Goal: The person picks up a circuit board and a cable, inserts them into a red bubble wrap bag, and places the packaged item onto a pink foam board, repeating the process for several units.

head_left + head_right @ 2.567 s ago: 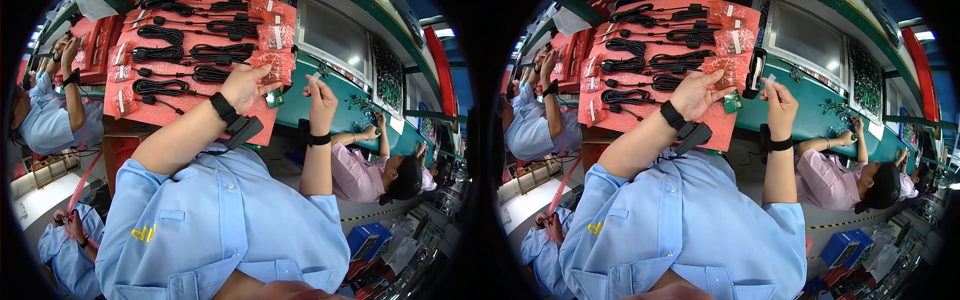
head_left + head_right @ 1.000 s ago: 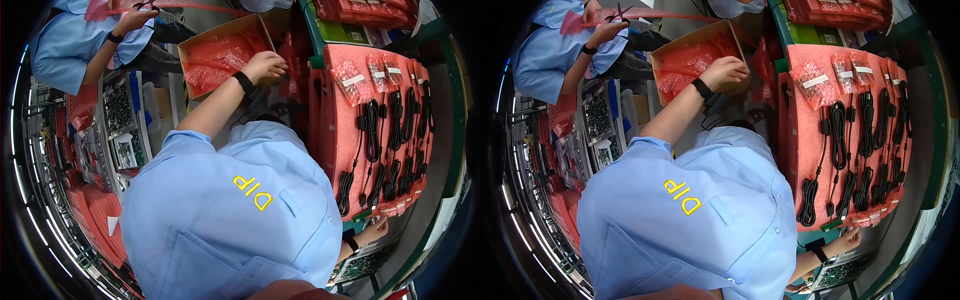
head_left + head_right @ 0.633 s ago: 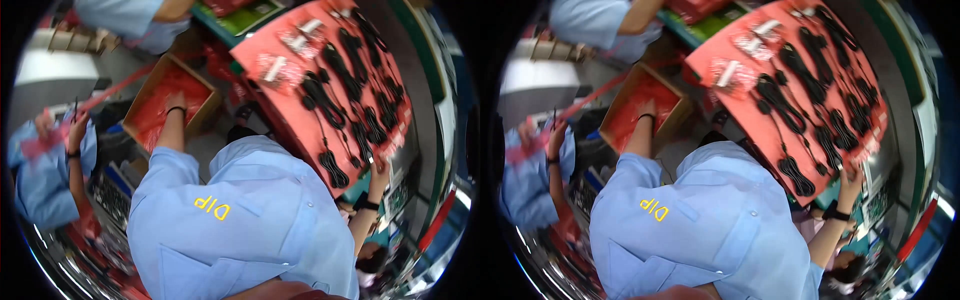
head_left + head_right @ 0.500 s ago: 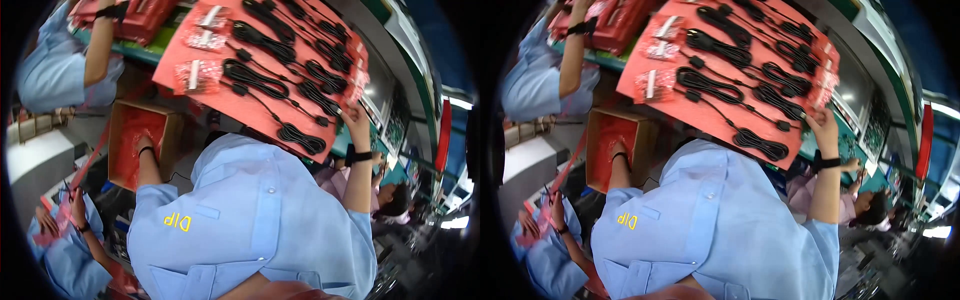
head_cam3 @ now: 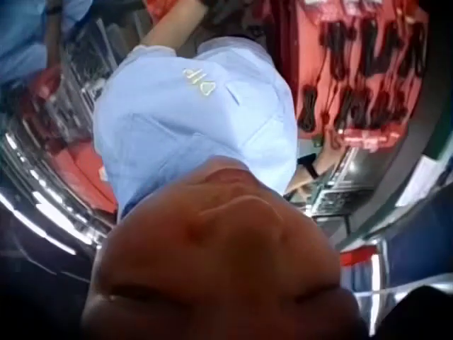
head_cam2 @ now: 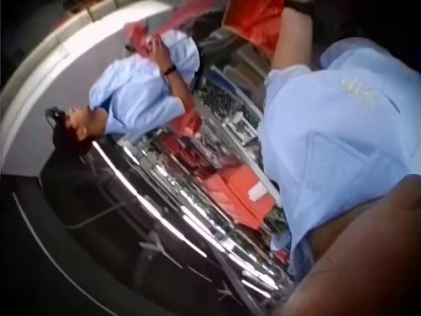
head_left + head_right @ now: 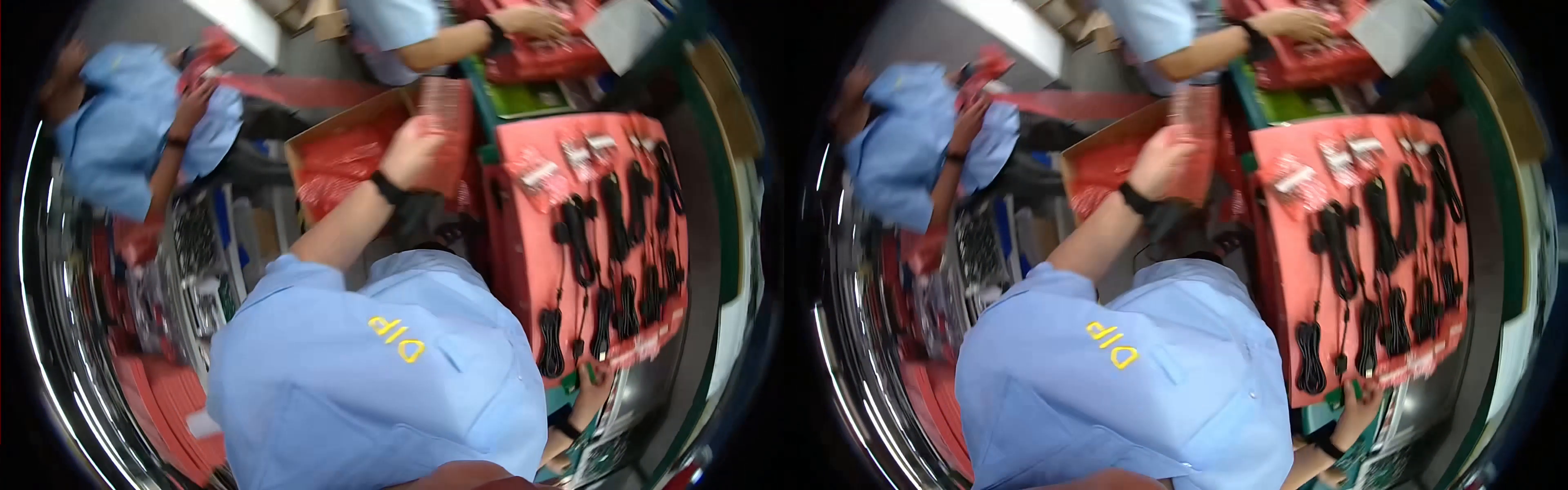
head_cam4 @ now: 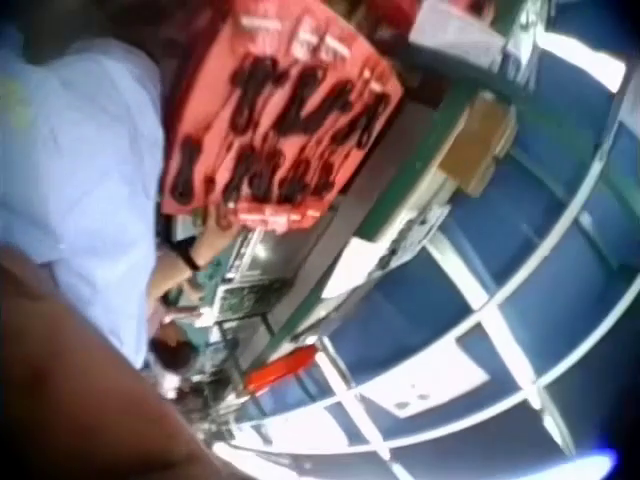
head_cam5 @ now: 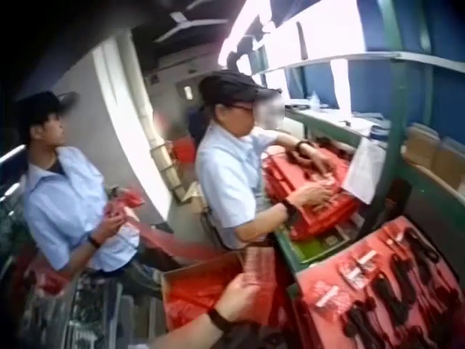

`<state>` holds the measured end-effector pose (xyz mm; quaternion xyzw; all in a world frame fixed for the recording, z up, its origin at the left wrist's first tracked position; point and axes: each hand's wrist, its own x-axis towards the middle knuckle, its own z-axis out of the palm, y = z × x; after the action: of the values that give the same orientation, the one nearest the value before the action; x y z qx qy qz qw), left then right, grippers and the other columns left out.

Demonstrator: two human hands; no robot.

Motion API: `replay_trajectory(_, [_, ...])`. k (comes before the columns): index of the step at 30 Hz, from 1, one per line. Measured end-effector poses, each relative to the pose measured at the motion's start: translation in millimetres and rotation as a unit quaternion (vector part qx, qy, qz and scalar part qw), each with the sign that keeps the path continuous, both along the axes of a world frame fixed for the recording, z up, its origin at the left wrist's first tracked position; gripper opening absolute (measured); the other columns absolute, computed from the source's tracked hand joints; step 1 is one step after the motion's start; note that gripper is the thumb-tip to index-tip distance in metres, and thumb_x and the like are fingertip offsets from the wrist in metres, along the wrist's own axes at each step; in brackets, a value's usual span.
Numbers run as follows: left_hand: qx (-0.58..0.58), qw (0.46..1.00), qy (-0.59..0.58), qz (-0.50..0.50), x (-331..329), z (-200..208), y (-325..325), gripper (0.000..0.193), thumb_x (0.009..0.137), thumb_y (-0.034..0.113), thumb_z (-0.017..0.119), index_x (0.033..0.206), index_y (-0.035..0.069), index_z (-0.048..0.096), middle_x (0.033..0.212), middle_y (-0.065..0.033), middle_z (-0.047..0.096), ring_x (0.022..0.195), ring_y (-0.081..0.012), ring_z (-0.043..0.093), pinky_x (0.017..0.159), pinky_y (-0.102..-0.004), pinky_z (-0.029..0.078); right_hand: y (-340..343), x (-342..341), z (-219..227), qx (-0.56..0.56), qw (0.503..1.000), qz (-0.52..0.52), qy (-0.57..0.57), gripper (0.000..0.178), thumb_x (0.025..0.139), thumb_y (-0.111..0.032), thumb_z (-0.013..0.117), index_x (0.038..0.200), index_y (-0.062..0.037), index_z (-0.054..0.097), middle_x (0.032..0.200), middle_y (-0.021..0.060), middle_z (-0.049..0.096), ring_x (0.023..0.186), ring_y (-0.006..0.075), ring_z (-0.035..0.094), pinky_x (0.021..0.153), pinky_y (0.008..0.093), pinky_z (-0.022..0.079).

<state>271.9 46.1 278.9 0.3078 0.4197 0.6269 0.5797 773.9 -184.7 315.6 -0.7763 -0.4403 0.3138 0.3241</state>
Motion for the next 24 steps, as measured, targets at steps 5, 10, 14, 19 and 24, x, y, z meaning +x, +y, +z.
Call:
replay_trajectory(5, [0.24,0.953,0.162,-0.093,121.1,72.7,-48.6,0.025,0.082,0.006,0.052,0.105,0.0,0.055,0.094,-0.0108,0.063,0.088,-0.0189,0.061,0.079,-0.0337,0.049,-0.5,18.3,32.1,-0.037,0.997,0.038,-0.054,0.015,0.085,-0.012,0.063,0.087,-0.0008,0.054,0.081,0.0011,0.051,0.071,0.0115,0.045,0.066,0.0244,0.039])
replay_trajectory(10, [0.395,0.826,0.221,-0.338,224.2,110.0,-111.6,0.027,0.087,0.027,0.051,0.098,0.004,0.058,0.086,-0.0176,0.063,0.083,-0.0355,0.06,0.073,-0.0439,0.047,17.9,29.0,66.2,0.093,0.995,-0.021,0.029,0.02,0.092,-0.02,0.056,0.089,-0.0004,0.058,0.072,-0.0006,0.052,0.068,0.0078,0.048,0.06,0.0225,0.039])
replay_trajectory(14, [0.479,0.679,0.289,-0.475,298.0,88.6,-150.9,0.028,0.087,0.028,0.052,0.094,0.004,0.063,0.087,-0.0161,0.066,0.084,-0.0341,0.061,0.072,-0.0435,0.048,54.6,19.3,112.4,0.044,0.99,0.104,-0.086,0.023,0.094,-0.025,0.054,0.091,-0.0028,0.058,0.071,-0.0037,0.049,0.06,0.0036,0.04,0.053,0.0193,0.029])
replay_trajectory(19, [0.361,0.612,0.348,-0.612,484.0,-38.7,-128.5,0.048,0.077,0.015,0.059,0.123,0.001,0.053,0.082,-0.0167,0.065,0.079,-0.0313,0.063,0.075,-0.0393,0.051,78.9,-40.8,161.4,0.038,0.976,0.187,-0.102,0.018,0.092,-0.017,0.055,0.087,0.0005,0.058,0.068,-0.0052,0.042,0.063,0.0044,0.038,0.054,0.0201,0.029])
replay_trajectory(24, [0.229,0.738,0.344,-0.534,410.2,17.4,-148.1,0.05,0.079,0.013,0.057,0.126,0.001,0.048,0.08,-0.0179,0.065,0.078,-0.0321,0.063,0.073,-0.0397,0.051,37.5,-44.4,161.4,0.051,0.99,0.116,-0.059,0.021,0.091,-0.018,0.058,0.104,-0.0017,0.059,0.072,-0.0045,0.05,0.063,0.003,0.043,0.054,0.0171,0.029])
